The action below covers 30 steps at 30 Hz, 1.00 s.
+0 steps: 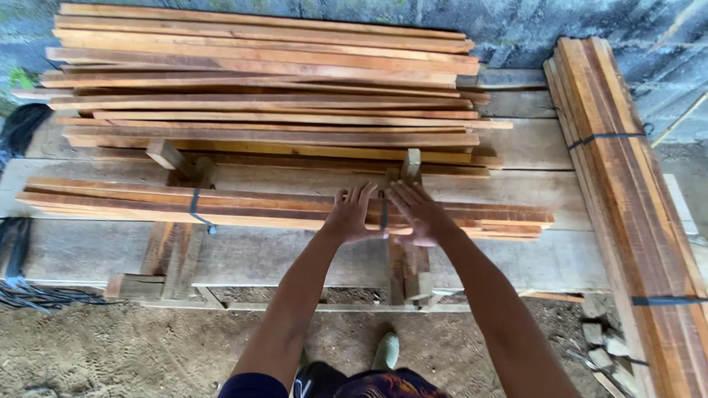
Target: Bundle several thin wood strips together using elastic straps on a workbench.
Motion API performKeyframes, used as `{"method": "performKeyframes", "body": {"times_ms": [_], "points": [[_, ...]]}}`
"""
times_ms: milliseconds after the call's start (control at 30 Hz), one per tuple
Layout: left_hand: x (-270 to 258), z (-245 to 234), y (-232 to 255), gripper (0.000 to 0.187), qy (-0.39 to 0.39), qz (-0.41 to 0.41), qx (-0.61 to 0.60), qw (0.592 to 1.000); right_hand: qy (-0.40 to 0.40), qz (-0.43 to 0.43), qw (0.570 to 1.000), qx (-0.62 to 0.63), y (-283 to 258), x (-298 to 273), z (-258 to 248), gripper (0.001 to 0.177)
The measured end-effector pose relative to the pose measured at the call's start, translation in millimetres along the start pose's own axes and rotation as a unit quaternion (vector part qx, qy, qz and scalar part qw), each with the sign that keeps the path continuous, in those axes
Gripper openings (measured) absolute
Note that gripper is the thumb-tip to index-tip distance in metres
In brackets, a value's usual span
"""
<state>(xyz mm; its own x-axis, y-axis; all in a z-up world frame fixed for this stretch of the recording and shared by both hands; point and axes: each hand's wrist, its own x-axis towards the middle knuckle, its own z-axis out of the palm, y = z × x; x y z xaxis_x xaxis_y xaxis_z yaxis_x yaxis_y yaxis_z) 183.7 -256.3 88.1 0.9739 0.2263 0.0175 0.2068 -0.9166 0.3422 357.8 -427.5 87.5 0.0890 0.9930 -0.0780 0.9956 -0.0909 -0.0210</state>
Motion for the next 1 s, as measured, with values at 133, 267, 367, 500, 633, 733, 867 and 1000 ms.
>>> {"method": "performKeyframes", "body": {"times_ms": [133, 267, 367, 500, 633, 733, 867, 1000], "points": [[36.4, 40.4, 24.3, 0.113, -0.018, 0.007, -0.021, 1.000, -0.027, 0.094, 0.995, 0.029, 48.2, -52.7, 5.9, 0.116], [73.0, 79.9, 39.6, 0.108, -0.087, 0.001, 0.132, 0.987, -0.105, 0.159, 0.981, 0.030, 91.5, -70.7, 23.1, 0.094], [85.1, 86.8, 46.6, 0.105, -0.111, 0.010, 0.181, 0.977, -0.105, 0.152, 0.983, -0.001, 106.2, -66.8, 50.0, 0.088], [89.5, 118.9, 23.8, 0.097, 0.020, 0.071, 0.196, 0.978, -0.082, 0.120, 0.989, -0.023, 121.0, -63.9, 73.2, 0.084], [85.8, 111.0, 22.8, 0.088, 0.018, 0.082, 0.180, 0.980, -0.068, 0.091, 0.993, -0.021, 117.0, -65.6, 57.1, 0.085], [85.1, 103.9, 26.3, 0.084, 0.011, 0.092, 0.175, 0.980, -0.056, 0.089, 0.994, 0.004, 108.1, -70.8, 37.6, 0.074], [89.4, 104.5, 25.2, 0.083, 0.002, 0.084, 0.162, 0.983, -0.062, 0.093, 0.993, 0.028, 109.4, -69.6, 31.9, 0.071], [81.5, 65.7, 47.7, 0.079, -0.075, 0.054, 0.147, 0.985, -0.073, 0.103, 0.992, 0.018, 108.9, -66.4, 31.7, 0.071]]}}
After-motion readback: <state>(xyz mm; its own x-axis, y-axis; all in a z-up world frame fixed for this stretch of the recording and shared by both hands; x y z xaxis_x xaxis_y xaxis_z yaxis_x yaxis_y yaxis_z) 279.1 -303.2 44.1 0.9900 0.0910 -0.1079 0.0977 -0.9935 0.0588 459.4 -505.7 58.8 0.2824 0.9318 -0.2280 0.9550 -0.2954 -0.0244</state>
